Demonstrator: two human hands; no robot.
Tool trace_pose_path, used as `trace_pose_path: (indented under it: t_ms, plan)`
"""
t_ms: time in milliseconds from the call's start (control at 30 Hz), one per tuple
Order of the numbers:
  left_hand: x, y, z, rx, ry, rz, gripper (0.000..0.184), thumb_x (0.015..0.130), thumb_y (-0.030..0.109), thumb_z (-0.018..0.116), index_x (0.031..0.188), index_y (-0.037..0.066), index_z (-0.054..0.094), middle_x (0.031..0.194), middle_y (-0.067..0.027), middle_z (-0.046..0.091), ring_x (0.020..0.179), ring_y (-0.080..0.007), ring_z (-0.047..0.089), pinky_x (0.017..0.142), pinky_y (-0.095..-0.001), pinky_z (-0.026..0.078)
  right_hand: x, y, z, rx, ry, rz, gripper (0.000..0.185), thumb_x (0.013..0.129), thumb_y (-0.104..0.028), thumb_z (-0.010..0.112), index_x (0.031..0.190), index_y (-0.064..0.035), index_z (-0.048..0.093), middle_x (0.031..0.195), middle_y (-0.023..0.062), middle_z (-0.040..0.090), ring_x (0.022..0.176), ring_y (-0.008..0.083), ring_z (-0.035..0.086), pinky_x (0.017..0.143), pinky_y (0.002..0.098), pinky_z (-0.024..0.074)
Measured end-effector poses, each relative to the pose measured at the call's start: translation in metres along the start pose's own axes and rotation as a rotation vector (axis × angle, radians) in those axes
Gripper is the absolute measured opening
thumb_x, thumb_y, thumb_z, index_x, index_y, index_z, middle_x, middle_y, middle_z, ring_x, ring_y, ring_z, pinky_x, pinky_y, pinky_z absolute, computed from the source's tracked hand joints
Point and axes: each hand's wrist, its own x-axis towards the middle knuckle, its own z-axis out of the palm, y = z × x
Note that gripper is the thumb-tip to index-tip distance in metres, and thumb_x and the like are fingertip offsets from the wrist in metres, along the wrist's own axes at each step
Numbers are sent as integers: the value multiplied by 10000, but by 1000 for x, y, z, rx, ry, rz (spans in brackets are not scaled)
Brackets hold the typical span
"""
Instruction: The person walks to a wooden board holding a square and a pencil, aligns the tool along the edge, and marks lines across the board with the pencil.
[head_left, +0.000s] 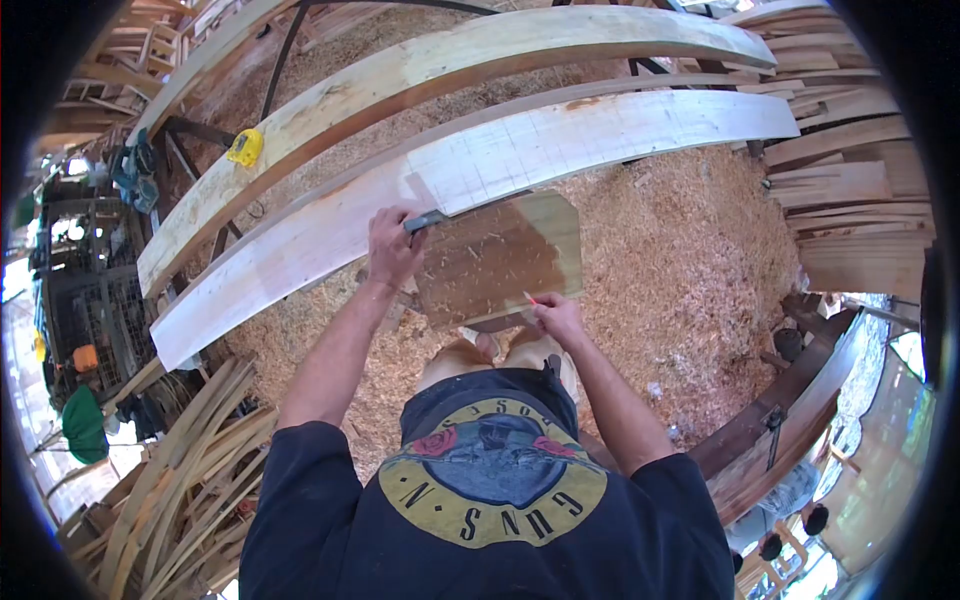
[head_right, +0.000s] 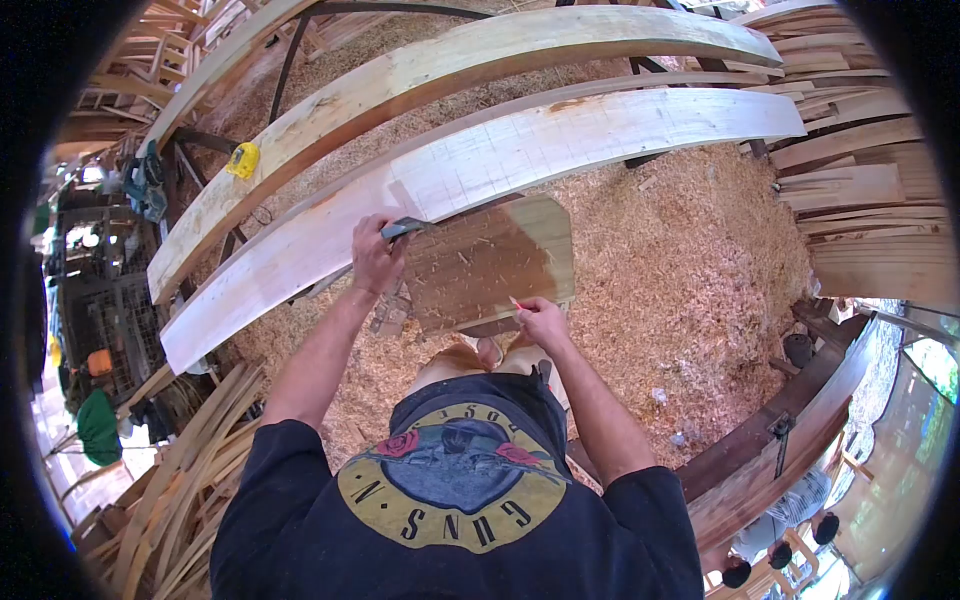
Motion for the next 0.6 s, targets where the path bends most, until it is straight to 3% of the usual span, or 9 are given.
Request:
trace_pose_path:
  t_ms: [100, 500, 600]
  plan:
    - [0, 1, -1, -8, 9, 7, 155, 867, 191, 779, 1009, 135, 752, 986, -60, 666, 943, -306, 612, 833, -446, 466, -7, -14, 5, 7, -18, 1, 285, 904, -94, 699, 1164, 22, 719, 846, 78, 713, 606, 124, 640, 527, 295, 519]
    - [-1, -2, 4, -12, 10, -14, 136, 899, 279, 748, 960, 160, 765, 950, -46, 667, 927, -299, 601, 810, -448, 444, 19, 7, 19, -14, -18, -67, 281, 917, -132, 721, 1161, 6, 715, 827, 52, 686, 616, 114, 618, 527, 292, 491]
    - [-1, -2, 4, -19, 5, -9, 136, 892, 277, 754, 967, 164, 765, 951, -44, 667, 934, -298, 604, 817, -450, 448, 12, -10, 18, -61, -23, -5, 361, 879, -228, 733, 1182, -31, 742, 917, 78, 757, 729, 135, 687, 694, 313, 562]
